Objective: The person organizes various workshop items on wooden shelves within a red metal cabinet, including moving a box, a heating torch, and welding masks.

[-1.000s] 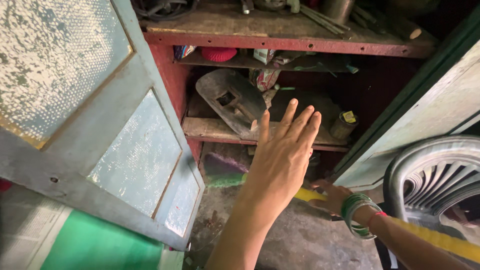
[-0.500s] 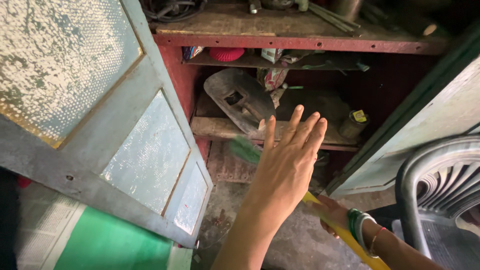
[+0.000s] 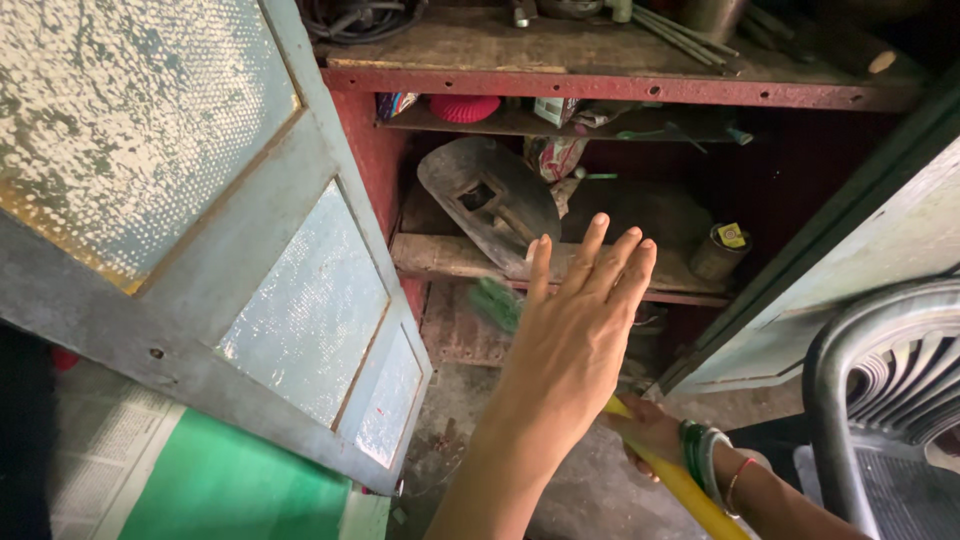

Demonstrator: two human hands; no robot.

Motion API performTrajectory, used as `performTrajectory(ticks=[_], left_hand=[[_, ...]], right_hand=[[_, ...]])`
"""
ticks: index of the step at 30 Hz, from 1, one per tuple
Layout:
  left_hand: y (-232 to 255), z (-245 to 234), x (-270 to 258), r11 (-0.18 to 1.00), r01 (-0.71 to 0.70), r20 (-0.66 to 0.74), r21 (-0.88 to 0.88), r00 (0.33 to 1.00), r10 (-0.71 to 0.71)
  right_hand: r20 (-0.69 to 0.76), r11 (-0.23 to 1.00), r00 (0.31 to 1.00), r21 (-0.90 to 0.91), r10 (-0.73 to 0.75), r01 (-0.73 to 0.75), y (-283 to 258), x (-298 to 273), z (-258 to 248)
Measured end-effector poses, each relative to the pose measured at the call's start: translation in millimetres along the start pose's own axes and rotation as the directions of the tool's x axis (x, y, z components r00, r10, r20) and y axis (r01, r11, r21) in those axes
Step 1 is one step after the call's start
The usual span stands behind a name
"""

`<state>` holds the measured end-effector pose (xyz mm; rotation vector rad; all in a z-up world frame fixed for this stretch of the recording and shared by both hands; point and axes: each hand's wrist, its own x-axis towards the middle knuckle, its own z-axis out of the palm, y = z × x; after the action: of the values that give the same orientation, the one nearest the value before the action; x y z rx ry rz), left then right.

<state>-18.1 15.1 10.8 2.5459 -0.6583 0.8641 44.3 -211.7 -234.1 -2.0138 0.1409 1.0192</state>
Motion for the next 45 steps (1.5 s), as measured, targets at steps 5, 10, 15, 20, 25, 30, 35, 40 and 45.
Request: performTrajectory(ticks=[5,10,15,20,25,30,35,40,45], left_hand=[[-3,-2,-1,1.0,-0.006,0.004,0.006,1.0,0.006],[0,0,2,0.999,-0.008,-0.003,-0.037,1.0,0.008],[6,7,6,0.998,-0.018,-0.029,-0.061,0.999,0.016],[10,9,10,0.996,-0.026,-0.028,-0.086,0.999,0.024],[9,9,9,0.998,-0.01,-0.029,-0.055,1.0,0.009],[9,5,9,0.998,-0.008,-0.01,-0.067,1.0,0.007],[8,0,10,0.998,-0.026,-0.027,-0.052,0.999,0.025],[9,-5,17,0.999,-0.02,-0.054,-0.03,0.998,0.018],[3,-15,30,0.999,-0.039,-0.066,0.021,0.997,0.04]], right_hand=[[0.02,0.996,0.996,0.034,-0.087,0.087,26,21,-17],[-0.08,0.989,0.994,-0.115,0.081,-0.09,-1,-15,-7],[0.012,0.982,0.983,0.054,-0.181,0.18,-2,-6,-16],[-0.091,0.988,0.995,-0.155,-0.036,0.022,-17,-18,-11],[-0.041,0.969,0.998,-0.242,0.044,-0.053,-9,-22,-11],[-0.022,0.955,0.962,-0.127,-0.273,0.268,16,4,-35],[-0.066,0.997,0.996,-0.066,-0.055,0.051,-34,-71,-30],[-0.068,0.979,0.978,-0.066,-0.197,0.193,-94,-118,-32],[-0.08,0.939,0.939,0.049,-0.335,0.34,-110,-85,-39]])
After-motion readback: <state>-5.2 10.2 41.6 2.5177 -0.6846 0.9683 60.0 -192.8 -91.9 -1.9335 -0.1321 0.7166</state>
